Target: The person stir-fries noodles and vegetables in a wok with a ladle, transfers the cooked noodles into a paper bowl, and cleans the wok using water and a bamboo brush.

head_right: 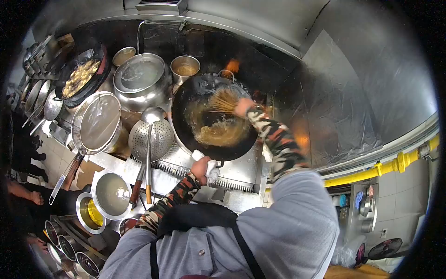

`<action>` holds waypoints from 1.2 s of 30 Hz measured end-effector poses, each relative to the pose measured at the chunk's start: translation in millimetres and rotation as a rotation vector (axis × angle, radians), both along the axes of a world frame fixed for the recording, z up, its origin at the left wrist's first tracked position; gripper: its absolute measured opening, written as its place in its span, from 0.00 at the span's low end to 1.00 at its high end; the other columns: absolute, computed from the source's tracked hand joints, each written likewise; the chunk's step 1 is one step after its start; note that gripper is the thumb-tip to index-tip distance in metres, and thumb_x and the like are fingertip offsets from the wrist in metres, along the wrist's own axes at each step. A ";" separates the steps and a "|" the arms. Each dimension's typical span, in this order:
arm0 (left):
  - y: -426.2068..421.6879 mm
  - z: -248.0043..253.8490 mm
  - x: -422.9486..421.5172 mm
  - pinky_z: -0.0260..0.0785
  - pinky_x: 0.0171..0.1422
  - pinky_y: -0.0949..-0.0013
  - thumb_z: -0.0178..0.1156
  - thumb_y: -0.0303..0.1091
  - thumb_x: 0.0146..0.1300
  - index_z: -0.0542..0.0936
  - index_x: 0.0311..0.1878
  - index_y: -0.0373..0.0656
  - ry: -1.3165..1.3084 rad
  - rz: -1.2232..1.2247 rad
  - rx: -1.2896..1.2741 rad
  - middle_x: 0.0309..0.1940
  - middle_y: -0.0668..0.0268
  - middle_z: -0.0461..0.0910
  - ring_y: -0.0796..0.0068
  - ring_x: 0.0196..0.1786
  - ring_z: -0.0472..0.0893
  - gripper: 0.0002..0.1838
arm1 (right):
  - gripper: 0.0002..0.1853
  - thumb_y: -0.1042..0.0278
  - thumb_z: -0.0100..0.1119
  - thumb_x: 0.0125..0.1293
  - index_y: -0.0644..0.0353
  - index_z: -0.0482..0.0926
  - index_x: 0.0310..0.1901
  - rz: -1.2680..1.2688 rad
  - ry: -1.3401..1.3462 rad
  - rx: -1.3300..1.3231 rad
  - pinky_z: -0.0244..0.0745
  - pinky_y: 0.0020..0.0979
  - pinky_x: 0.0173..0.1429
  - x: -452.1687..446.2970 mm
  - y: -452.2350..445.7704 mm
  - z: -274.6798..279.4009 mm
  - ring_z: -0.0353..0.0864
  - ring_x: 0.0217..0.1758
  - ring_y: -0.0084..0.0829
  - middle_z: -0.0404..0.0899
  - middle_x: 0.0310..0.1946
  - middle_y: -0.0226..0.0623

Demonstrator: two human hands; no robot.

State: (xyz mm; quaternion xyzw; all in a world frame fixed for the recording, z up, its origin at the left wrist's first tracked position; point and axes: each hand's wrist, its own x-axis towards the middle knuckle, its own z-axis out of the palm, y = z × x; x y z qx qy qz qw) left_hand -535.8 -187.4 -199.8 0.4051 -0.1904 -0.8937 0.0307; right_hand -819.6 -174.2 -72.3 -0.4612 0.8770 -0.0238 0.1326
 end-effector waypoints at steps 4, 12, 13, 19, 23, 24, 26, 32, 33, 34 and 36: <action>-0.2 35.0 11.5 0.72 0.24 0.61 0.53 0.33 0.58 0.75 0.34 0.38 0.045 -0.193 -0.659 0.25 0.59 0.78 0.62 0.21 0.79 0.08 | 0.31 0.47 0.63 0.50 0.52 0.78 0.56 0.000 -0.124 -0.139 0.76 0.41 0.52 48.9 15.8 -35.0 0.81 0.45 0.50 0.81 0.42 0.53; -1.5 -9.7 -6.6 0.71 0.22 0.63 0.51 0.33 0.59 0.76 0.29 0.38 -0.020 -0.084 -0.085 0.22 0.60 0.77 0.63 0.19 0.78 0.09 | 0.20 0.54 0.61 0.52 0.50 0.83 0.46 -0.059 0.211 0.041 0.77 0.42 0.49 12.7 19.2 7.6 0.83 0.41 0.45 0.83 0.37 0.46; 0.3 11.1 -1.0 0.72 0.23 0.62 0.51 0.33 0.59 0.76 0.29 0.38 -0.070 -0.071 -0.125 0.23 0.59 0.78 0.63 0.20 0.79 0.09 | 0.23 0.51 0.62 0.51 0.53 0.82 0.47 -0.034 0.131 -0.044 0.77 0.39 0.48 15.1 -1.9 -10.2 0.83 0.41 0.46 0.82 0.37 0.49; 1.8 59.6 9.6 0.73 0.27 0.61 0.56 0.37 0.55 0.78 0.28 0.35 -0.018 -0.007 0.010 0.24 0.58 0.79 0.61 0.23 0.81 0.13 | 0.35 0.51 0.64 0.57 0.53 0.67 0.66 -0.239 -0.550 -0.126 0.78 0.30 0.19 154.5 11.4 21.9 0.81 0.22 0.31 0.83 0.33 0.41; 8.5 39.8 5.2 0.72 0.28 0.61 0.58 0.42 0.53 0.79 0.26 0.33 -0.096 -0.006 -0.295 0.23 0.57 0.79 0.61 0.22 0.80 0.17 | 0.31 0.52 0.63 0.59 0.56 0.71 0.63 -0.068 -0.601 -0.145 0.75 0.31 0.18 147.8 11.6 22.4 0.79 0.24 0.29 0.81 0.35 0.39; 6.1 26.1 0.8 0.72 0.28 0.61 0.58 0.42 0.53 0.79 0.26 0.33 -0.105 0.001 -0.294 0.23 0.57 0.79 0.61 0.22 0.80 0.17 | 0.30 0.53 0.62 0.59 0.57 0.72 0.61 -0.139 -0.660 -0.106 0.75 0.34 0.18 134.6 -11.5 21.9 0.80 0.27 0.31 0.80 0.36 0.39; 9.4 10.5 -2.9 0.71 0.27 0.61 0.57 0.42 0.53 0.80 0.26 0.33 -0.194 -0.051 -0.246 0.23 0.57 0.80 0.62 0.21 0.79 0.17 | 0.25 0.53 0.60 0.60 0.61 0.76 0.54 -0.295 -0.709 0.058 0.77 0.38 0.20 79.2 -86.2 2.5 0.82 0.28 0.36 0.81 0.36 0.43; -8.5 68.0 16.7 0.74 0.27 0.63 0.54 0.35 0.58 0.79 0.32 0.36 -0.069 -0.036 -0.030 0.26 0.60 0.80 0.63 0.25 0.81 0.11 | 0.34 0.57 0.64 0.57 0.61 0.68 0.64 -0.368 -0.780 -0.299 0.76 0.34 0.19 167.9 -31.8 21.9 0.78 0.22 0.33 0.80 0.33 0.46; -7.2 61.1 18.6 0.74 0.31 0.64 0.54 0.36 0.58 0.79 0.32 0.37 -0.019 -0.074 0.029 0.27 0.61 0.81 0.64 0.27 0.82 0.11 | 0.35 0.58 0.66 0.55 0.61 0.68 0.64 -0.282 -0.837 -0.154 0.75 0.34 0.17 164.4 -6.9 38.3 0.79 0.21 0.32 0.81 0.32 0.42; -11.2 60.5 15.3 0.74 0.30 0.64 0.54 0.37 0.59 0.79 0.31 0.38 -0.026 -0.145 -0.216 0.26 0.61 0.80 0.64 0.26 0.81 0.11 | 0.31 0.57 0.64 0.57 0.63 0.70 0.61 -0.235 -0.821 -0.096 0.76 0.35 0.18 151.9 -4.9 44.9 0.80 0.21 0.34 0.81 0.32 0.42; -7.4 -3.6 2.4 0.71 0.24 0.64 0.52 0.37 0.60 0.78 0.29 0.39 0.008 -0.178 -0.430 0.22 0.62 0.78 0.65 0.21 0.78 0.12 | 0.26 0.55 0.61 0.59 0.66 0.75 0.54 -0.135 -0.789 0.012 0.79 0.37 0.21 126.8 -1.1 58.9 0.81 0.20 0.36 0.81 0.33 0.41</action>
